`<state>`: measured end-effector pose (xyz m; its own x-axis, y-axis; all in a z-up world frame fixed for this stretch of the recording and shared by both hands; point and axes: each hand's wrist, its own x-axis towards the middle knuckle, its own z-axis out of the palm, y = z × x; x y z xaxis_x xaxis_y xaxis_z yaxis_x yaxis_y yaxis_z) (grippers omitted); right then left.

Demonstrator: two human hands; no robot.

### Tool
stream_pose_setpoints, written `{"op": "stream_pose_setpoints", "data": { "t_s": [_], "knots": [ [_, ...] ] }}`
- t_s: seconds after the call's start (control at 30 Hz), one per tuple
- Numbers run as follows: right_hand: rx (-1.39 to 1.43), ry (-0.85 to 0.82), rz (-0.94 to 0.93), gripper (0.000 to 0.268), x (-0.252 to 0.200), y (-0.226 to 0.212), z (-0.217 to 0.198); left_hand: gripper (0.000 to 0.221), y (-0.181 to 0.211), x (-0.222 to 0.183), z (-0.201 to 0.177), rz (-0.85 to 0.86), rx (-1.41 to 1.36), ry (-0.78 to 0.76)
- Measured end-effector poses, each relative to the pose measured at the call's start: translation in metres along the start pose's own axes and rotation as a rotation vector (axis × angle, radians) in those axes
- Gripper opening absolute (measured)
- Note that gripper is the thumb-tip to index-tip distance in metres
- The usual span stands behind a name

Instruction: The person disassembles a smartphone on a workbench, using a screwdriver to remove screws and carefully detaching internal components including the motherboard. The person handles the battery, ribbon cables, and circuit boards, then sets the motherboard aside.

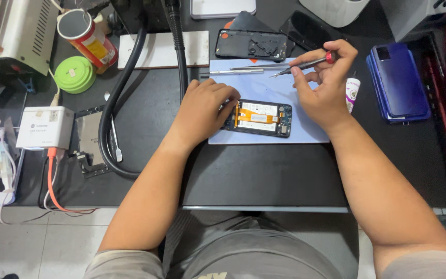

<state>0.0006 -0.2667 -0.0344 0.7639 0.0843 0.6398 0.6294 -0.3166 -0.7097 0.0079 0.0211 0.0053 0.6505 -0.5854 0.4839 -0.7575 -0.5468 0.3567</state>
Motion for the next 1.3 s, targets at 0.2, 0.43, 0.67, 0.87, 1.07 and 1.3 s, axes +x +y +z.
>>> {"op": "stream_pose_setpoints", "data": {
  "t_s": [0.2,0.43,0.67,0.87,1.07,1.3],
  "knots": [
    [0.005,0.006,-0.002,0.059,0.000,0.002,0.001,0.013,-0.004,0.001,0.001,0.016,-0.019,0.020],
    [0.021,0.065,-0.020,0.058,0.002,-0.002,-0.003,0.013,-0.004,0.000,0.000,-0.065,-0.039,-0.011],
    [0.146,0.051,0.171,0.034,0.009,-0.009,-0.003,0.010,-0.003,0.001,-0.002,-0.045,-0.061,-0.016],
    [-0.057,-0.132,0.116,0.018,0.012,-0.015,-0.001,0.014,-0.003,0.001,-0.003,-0.040,-0.056,-0.034],
    [-0.295,-0.193,0.093,0.017,0.015,-0.023,0.002,0.024,-0.003,-0.001,-0.003,-0.042,-0.098,-0.010],
    [-0.405,-0.242,0.011,0.020,0.019,-0.023,0.002,0.037,0.002,0.000,-0.001,-0.094,-0.136,0.002]
  ]
}}
